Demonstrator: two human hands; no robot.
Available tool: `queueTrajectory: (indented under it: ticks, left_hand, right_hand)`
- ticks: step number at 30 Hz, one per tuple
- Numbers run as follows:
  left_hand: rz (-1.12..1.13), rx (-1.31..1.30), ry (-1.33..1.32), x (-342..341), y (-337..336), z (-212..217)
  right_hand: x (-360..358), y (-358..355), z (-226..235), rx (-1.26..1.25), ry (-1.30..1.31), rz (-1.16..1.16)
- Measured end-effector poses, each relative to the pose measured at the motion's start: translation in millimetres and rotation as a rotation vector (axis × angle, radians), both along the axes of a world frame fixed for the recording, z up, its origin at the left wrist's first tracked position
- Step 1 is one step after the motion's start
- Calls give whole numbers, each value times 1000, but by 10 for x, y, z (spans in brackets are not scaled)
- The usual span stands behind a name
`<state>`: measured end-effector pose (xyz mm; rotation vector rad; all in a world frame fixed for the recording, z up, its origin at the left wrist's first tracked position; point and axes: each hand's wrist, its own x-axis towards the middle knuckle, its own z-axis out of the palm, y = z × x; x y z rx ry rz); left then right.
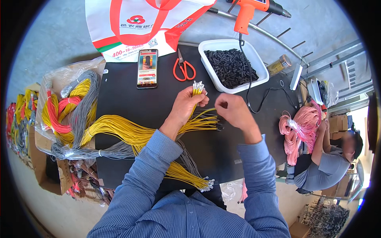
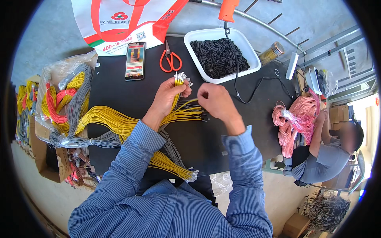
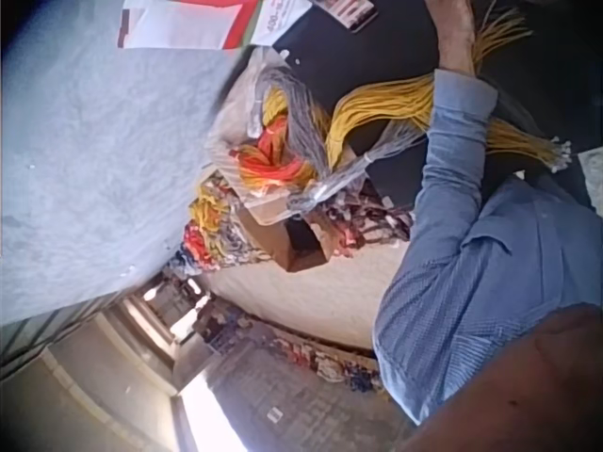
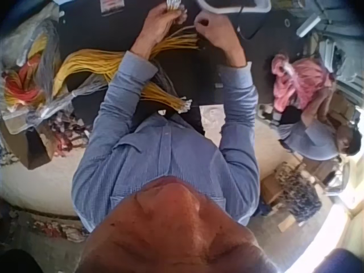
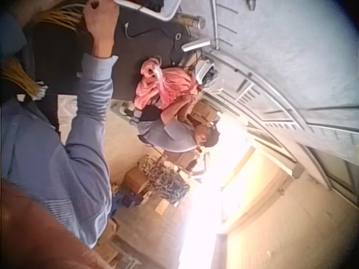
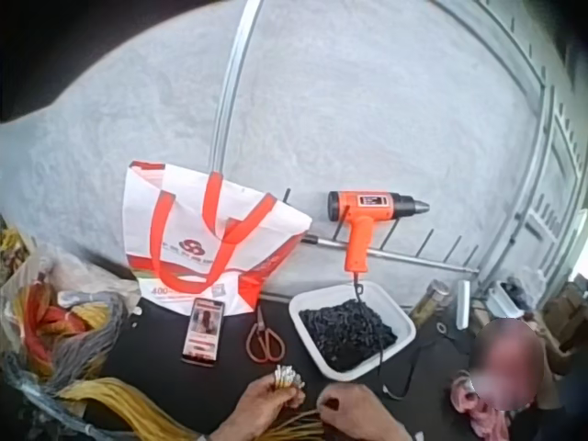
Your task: Assembling and organizing yellow wire harnesses by attaching small connectors to the wire ends.
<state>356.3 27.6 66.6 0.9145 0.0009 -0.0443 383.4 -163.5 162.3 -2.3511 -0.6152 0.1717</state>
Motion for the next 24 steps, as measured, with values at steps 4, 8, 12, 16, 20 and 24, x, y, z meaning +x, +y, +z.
queueTrajectory:
  ticks: [4, 8, 12, 16, 20, 24]
  left_hand:
    - [-34, -14, 49, -11, 5, 24]
    - [-49, -136, 58, -32, -30, 52]
    - [-60, -26, 69, -27, -2, 34]
    - [-59, -30, 74, -21, -6, 27]
    - [-68, 97, 20, -25, -14, 31]
    - [-90, 152, 60, -2, 4, 17]
  right_hand:
    - [312, -232, 110, -88, -203, -26]
    - [1023, -193, -39, -345, -296, -127]
    - [1427, -23, -242, -692, -265, -9]
    - [1567, 101, -332, -756, -73, 12]
    - [1574, 97, -326, -753, -68, 5]
    - [1524, 41, -274, -717, -93, -28]
